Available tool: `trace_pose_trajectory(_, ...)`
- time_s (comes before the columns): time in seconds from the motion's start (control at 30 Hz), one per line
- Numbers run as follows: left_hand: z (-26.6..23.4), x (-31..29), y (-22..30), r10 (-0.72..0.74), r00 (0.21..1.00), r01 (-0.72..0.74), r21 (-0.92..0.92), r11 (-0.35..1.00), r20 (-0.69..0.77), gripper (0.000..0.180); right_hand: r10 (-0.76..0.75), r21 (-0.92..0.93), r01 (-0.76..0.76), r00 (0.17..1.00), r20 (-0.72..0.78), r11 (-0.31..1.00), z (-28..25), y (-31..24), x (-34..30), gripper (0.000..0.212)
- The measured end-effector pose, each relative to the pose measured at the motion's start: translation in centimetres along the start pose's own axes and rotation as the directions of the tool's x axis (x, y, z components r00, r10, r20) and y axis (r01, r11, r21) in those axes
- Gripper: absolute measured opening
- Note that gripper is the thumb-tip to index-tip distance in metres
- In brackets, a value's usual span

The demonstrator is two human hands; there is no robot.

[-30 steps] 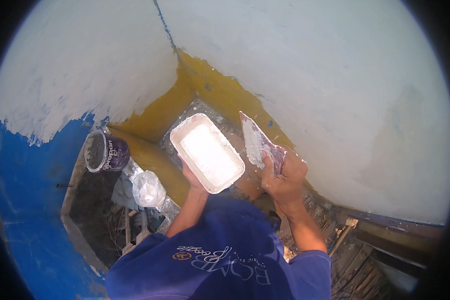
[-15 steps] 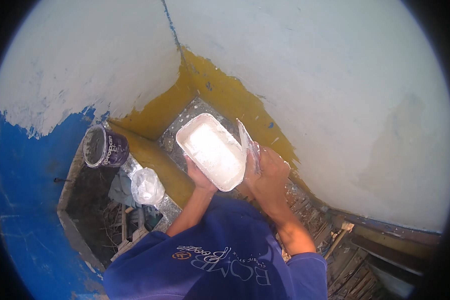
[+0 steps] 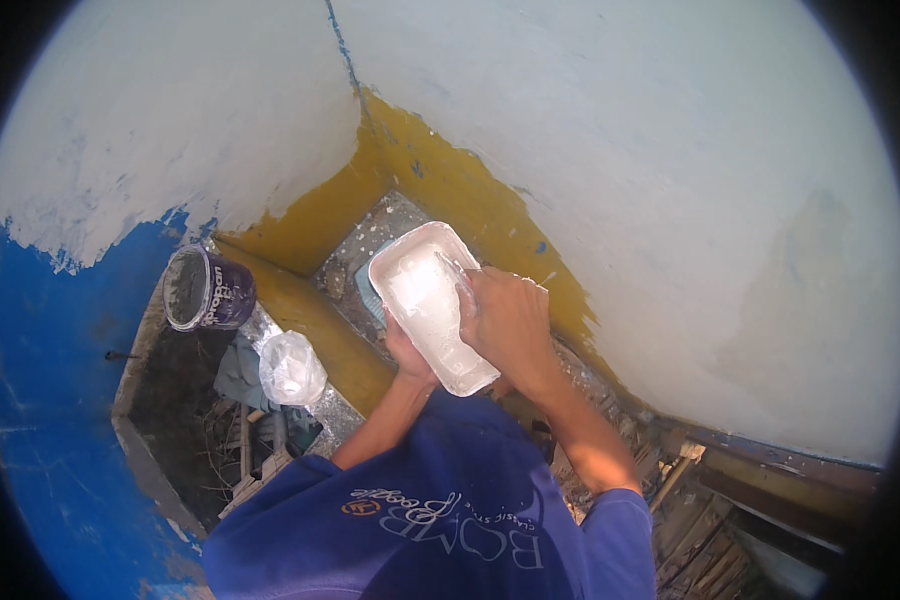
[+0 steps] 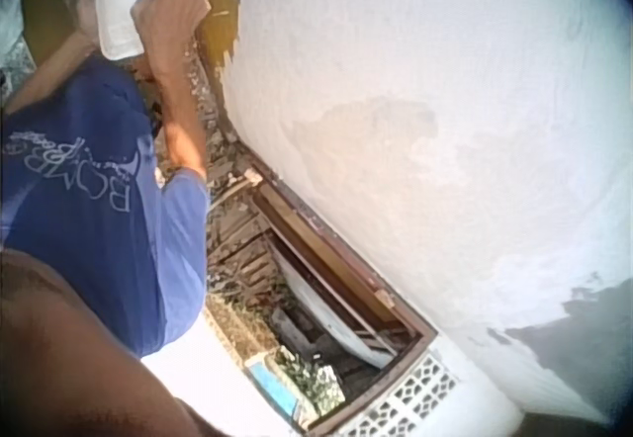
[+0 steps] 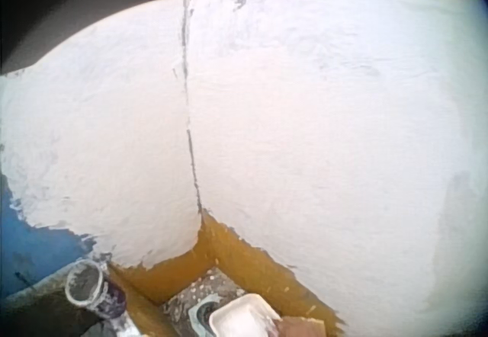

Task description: The person spreads white putty from a plastic container onto a wall using a scraper.

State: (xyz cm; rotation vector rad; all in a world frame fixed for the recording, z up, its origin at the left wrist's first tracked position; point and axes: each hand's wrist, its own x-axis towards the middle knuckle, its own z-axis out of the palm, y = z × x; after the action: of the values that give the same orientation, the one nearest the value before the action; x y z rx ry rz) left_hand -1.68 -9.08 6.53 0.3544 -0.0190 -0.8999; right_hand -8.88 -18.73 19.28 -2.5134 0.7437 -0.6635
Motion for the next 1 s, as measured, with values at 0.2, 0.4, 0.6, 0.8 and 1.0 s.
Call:
trace_pose_trajectory(0.2,-0.3,0.3,-0.6,-0.004,1.000,0.004,-0.025,1.000,0.026,0.065,0.016,-0.135,-0.005,0.996,0.083,0.991,-0.1,-1.3,-0.1,0.013)
trace_pose_trajectory(0.4,-3.4,0.6,-1.0,0.007,0.957,0.059,-0.218,0.974,0.291,0.064,-0.024,-0.016,0.029,0.971,0.238,0.999,0.4,-1.9,-0.4,0.015)
trace_pose_trajectory(0.6,-0.3,-0.2,0.0,-0.031,0.995,0.040,-0.095,0.995,0.092,0.062,0.098,-0.127,-0.065,0.957,0.274,0.990,0.7,-1.3,0.8,0.018)
trace_pose_trajectory(0.8,-1.5,0.1,0.3,-0.017,0.984,0.046,-0.158,0.986,0.177,0.059,0.089,-0.091,-0.066,0.954,0.286,0.994,0.9,-1.9,0.8,0.017)
trace_pose_trajectory(1.0,-2.7,-0.2,0.5,-0.090,0.996,0.091,-0.068,0.994,0.018,0.066,0.113,-0.046,-0.105,0.972,0.207,0.993,0.8,-1.5,1.1,0.016)
